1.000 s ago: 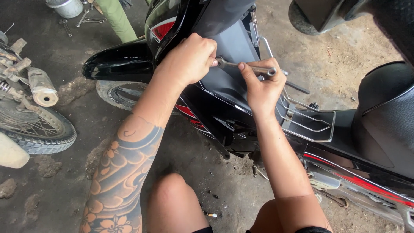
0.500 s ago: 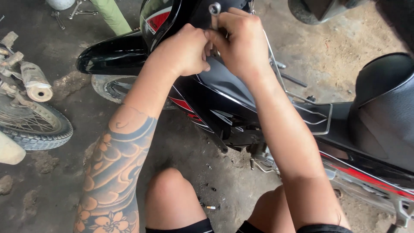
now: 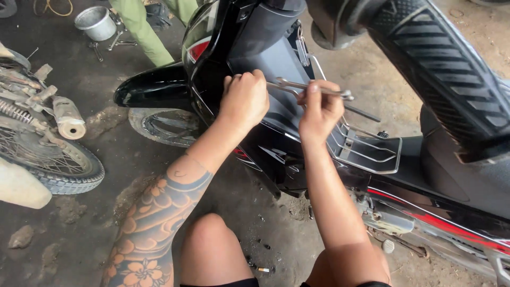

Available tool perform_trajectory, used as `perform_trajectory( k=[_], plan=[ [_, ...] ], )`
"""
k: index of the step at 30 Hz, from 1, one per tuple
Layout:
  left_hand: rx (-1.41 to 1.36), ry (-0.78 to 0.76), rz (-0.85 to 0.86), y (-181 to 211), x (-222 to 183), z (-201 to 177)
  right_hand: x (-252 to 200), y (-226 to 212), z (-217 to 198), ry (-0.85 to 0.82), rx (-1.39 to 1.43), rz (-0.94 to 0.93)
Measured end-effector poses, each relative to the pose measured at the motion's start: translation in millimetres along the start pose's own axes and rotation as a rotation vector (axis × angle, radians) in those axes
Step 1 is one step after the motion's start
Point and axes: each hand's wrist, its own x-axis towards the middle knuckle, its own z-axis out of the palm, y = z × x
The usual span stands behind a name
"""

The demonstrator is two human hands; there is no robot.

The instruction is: Unscrewing the front plastic panel of a motorcycle using a wrench

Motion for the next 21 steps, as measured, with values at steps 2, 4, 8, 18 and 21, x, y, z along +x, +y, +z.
perform_trajectory(
  k=[2,4,8,18,21],
  plan=[
    [-0.028,-0.003,-0.012,0.4,-2.5,-2.8,1.3,-9.4,0.6,-0.064,-0.002,0.004],
    [-0.055,-0.015,-0.021,3.3,-5.6,-17.7,1.0,-16.5,1.7,-0.123,-0.006,0.017],
    [-0.322,-0.211,-0.264,7.7,-2.5,-35.7,4.2,-20.3,-1.5,-0.182,-0.063,-0.029],
    [-0.192,-0.383,-0.154,3.0,6.5,-78.8,7.0,-35.7,8.7,-0.217,-0.215,-0.105],
    [-0.159,-0.409,-0.092,13.2,5.6,-99.2,10.1,-39.2,12.6,-0.201,-0.227,-0.141]
  ],
)
